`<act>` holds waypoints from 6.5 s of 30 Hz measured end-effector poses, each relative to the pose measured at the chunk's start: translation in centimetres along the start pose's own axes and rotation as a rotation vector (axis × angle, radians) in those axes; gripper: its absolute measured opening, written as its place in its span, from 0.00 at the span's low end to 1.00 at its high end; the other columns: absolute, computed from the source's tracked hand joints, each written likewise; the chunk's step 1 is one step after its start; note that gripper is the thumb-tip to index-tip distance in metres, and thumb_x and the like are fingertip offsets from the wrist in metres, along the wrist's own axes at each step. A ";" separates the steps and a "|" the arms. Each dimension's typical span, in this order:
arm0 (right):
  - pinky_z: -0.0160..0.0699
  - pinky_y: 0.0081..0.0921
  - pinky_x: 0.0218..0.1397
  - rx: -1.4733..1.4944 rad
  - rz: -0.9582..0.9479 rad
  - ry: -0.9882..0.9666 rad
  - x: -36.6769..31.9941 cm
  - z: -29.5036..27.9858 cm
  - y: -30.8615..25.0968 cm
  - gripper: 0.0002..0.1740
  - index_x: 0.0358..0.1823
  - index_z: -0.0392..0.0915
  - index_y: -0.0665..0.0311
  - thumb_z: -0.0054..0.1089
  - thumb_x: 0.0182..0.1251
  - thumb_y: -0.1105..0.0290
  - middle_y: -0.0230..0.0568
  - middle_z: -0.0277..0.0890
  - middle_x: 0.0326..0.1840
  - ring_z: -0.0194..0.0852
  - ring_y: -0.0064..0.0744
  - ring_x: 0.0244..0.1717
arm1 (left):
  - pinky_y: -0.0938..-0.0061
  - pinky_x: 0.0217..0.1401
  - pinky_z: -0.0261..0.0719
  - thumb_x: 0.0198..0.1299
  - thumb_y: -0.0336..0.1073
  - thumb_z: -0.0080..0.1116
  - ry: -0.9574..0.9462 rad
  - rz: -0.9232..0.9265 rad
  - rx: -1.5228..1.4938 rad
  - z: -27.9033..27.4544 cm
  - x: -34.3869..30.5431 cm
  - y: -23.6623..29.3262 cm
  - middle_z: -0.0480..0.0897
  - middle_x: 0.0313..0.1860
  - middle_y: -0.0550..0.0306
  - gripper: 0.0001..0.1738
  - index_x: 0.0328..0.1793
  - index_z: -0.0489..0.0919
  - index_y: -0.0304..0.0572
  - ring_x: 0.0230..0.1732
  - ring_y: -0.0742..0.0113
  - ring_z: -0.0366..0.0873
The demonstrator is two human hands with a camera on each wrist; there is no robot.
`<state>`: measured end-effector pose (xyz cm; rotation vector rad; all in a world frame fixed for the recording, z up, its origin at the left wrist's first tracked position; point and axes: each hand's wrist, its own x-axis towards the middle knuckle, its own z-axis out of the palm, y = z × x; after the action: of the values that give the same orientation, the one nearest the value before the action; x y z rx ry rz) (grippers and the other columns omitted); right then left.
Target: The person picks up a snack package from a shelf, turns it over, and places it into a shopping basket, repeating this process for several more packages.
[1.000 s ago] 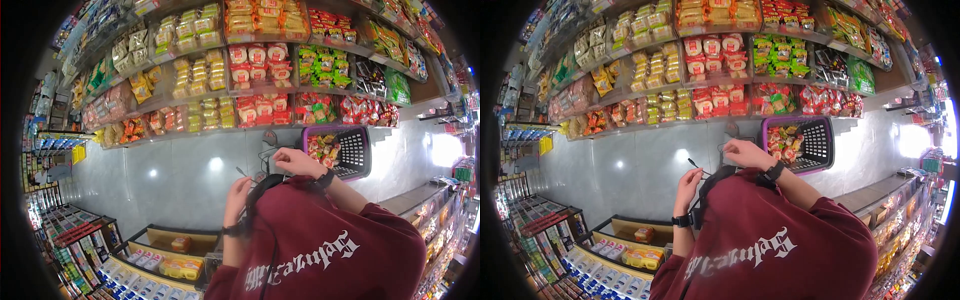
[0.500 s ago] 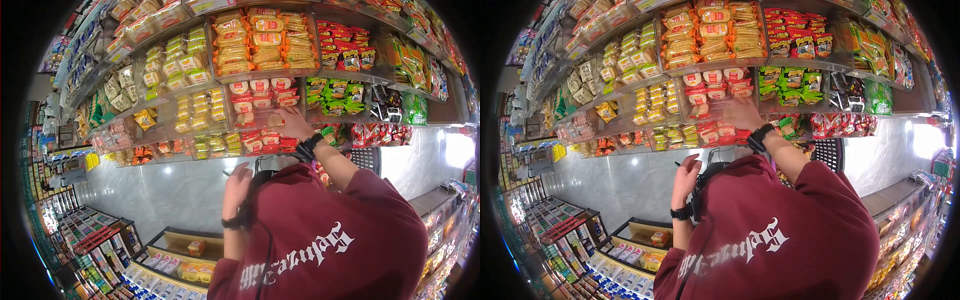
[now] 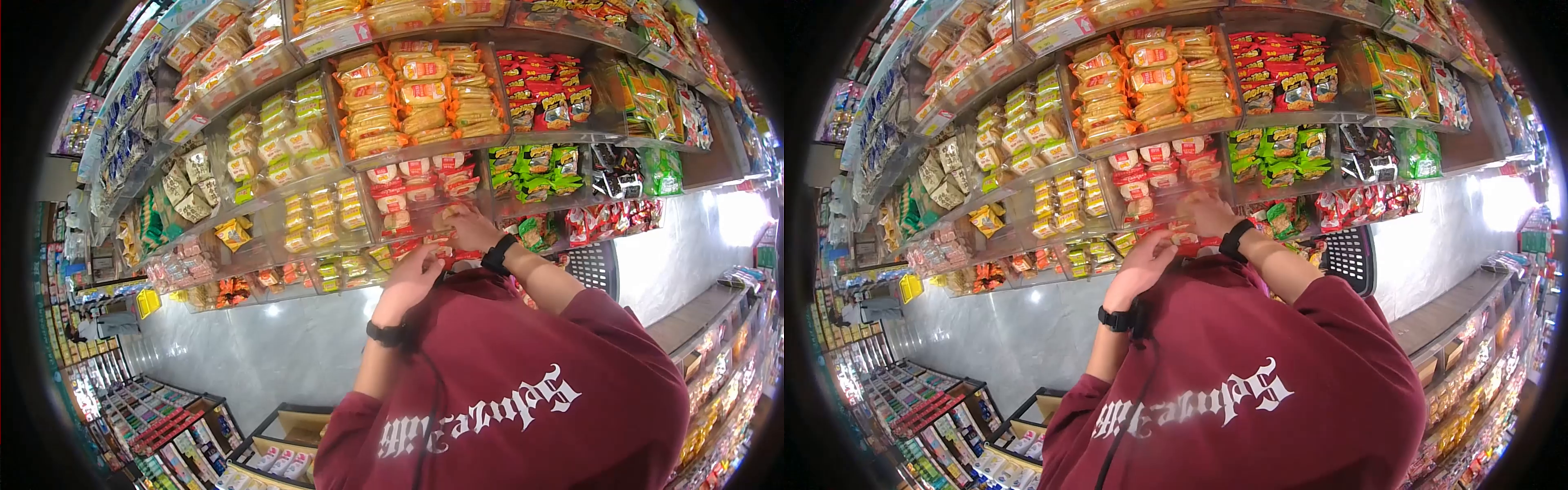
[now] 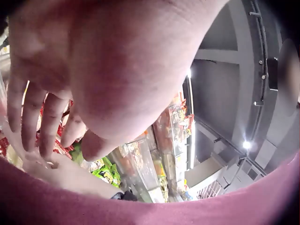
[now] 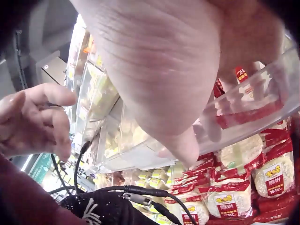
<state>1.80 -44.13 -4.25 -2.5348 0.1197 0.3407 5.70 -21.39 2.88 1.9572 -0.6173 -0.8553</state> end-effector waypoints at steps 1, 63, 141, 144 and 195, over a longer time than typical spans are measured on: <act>0.72 0.58 0.72 -0.029 -0.009 -0.024 -0.2 -0.6 -0.7 0.23 0.59 0.82 0.45 0.68 0.63 0.53 0.43 0.80 0.63 0.67 0.54 0.75 | 0.62 0.57 0.83 0.74 0.42 0.61 -0.059 -0.019 0.016 -0.3 -0.1 0.3 0.89 0.52 0.44 0.23 0.70 0.78 0.39 0.53 0.50 0.87; 0.80 0.20 0.55 1.212 0.528 1.021 -45.9 9.7 -12.7 0.19 0.68 0.74 0.67 0.60 0.78 0.78 0.32 0.85 0.50 0.81 0.16 0.49 | 0.75 0.57 0.82 0.80 0.35 0.55 -0.717 0.088 -0.477 18.9 -16.8 5.9 0.86 0.51 0.57 0.12 0.60 0.77 0.34 0.50 0.74 0.83; 0.81 0.27 0.59 0.972 0.234 -0.108 -56.6 3.7 12.6 0.17 0.60 0.80 0.68 0.66 0.76 0.68 0.36 0.85 0.51 0.83 0.26 0.54 | 0.69 0.58 0.82 0.75 0.36 0.61 0.035 -0.118 -0.249 46.0 -30.9 7.7 0.88 0.49 0.52 0.19 0.68 0.79 0.39 0.51 0.65 0.86; 0.80 0.28 0.61 0.944 0.215 -0.162 -54.5 6.7 7.6 0.17 0.61 0.80 0.67 0.65 0.77 0.67 0.38 0.86 0.53 0.82 0.26 0.55 | 0.68 0.56 0.83 0.74 0.36 0.62 0.083 -0.116 -0.270 41.2 -33.3 5.0 0.88 0.48 0.52 0.19 0.67 0.80 0.38 0.50 0.65 0.86; 0.81 0.26 0.62 0.999 0.159 0.036 -9.0 -5.5 6.7 0.16 0.59 0.81 0.68 0.65 0.79 0.65 0.38 0.85 0.54 0.84 0.26 0.55 | 0.46 0.73 0.75 0.66 0.52 0.63 0.256 -0.163 0.598 0.0 10.0 -8.0 0.76 0.72 0.36 0.32 0.75 0.74 0.53 0.72 0.31 0.73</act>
<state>-6.72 -52.64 -1.02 -1.5434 0.3963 0.2138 12.72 -24.51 -7.28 2.6368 -0.6102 -0.5305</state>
